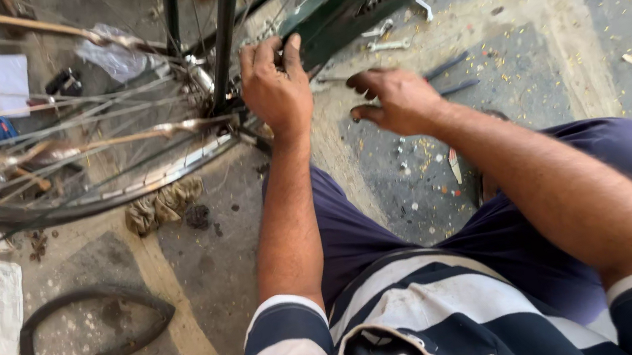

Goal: The person sits on the floor of a bicycle repair workshop and services a bicycle. They handle a green metal chain guard, apply grease from a container onto small parts and bolts, fit bolts into the chain guard, and then work on the bicycle's chain and rear wheel area by hand.

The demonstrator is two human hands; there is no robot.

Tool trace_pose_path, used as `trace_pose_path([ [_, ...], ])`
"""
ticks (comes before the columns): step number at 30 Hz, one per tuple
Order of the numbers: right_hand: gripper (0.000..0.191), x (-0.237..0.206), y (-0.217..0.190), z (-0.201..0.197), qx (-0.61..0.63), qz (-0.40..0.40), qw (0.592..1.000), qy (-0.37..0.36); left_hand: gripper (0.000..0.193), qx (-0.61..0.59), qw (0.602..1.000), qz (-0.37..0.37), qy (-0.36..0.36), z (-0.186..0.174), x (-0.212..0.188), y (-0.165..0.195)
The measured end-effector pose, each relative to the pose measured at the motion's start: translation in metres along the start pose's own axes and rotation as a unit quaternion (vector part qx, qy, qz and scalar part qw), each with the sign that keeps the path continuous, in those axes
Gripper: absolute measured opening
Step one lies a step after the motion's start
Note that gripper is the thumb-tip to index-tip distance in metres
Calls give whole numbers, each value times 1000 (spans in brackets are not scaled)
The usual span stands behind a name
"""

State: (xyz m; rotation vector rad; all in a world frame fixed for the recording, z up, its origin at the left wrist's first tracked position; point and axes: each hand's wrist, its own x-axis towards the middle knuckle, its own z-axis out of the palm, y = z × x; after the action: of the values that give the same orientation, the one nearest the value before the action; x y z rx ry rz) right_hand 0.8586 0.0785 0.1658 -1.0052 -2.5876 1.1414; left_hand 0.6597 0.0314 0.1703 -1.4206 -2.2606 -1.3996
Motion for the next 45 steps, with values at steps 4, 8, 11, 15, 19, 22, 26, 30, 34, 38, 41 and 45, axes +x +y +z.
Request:
trace_pose_path([
  [4, 51, 9, -4, 8, 52, -10, 999, 14, 22, 18, 999, -28, -13, -3, 10, 12],
  [8, 65, 14, -6, 18, 93, 30, 995, 19, 25, 3, 999, -38, -31, -6, 7, 16],
  [11, 76, 20, -4, 27, 163, 32, 985, 43, 25, -15, 998, -40, -55, -5, 7, 15],
  [15, 67, 32, -11, 47, 375, -15, 927, 18, 26, -63, 993, -39, -94, -4, 7, 14],
  [19, 61, 45, -25, 63, 615, -9, 789, -4, 27, -105, 985, -68, -116, -5, 0, 18],
  [22, 54, 48, -28, 66, 627, 41, 777, 17, 29, -110, 984, -79, -115, -4, -7, 21],
  [26, 38, 44, -28, 67, 576, 78, 812, 54, 29, -122, 982, -89, -117, -4, -16, 23],
  [30, 30, 35, -32, 69, 583, 38, 808, 75, 29, -110, 985, -82, -107, -2, -21, 24],
  [34, 29, 26, -30, 63, 589, 75, 801, 74, 27, -115, 982, -79, -124, -1, -27, 27],
  [38, 28, 25, -24, 58, 597, 53, 798, 58, 26, -85, 988, -54, -113, -3, -27, 33],
  [41, 28, 30, -24, 59, 606, 19, 793, 68, 30, -151, 968, -130, -153, -7, -23, 37],
  [45, 28, 36, -22, 58, 554, 3, 826, 103, 27, -182, 957, -144, -176, -16, -24, 38],
])
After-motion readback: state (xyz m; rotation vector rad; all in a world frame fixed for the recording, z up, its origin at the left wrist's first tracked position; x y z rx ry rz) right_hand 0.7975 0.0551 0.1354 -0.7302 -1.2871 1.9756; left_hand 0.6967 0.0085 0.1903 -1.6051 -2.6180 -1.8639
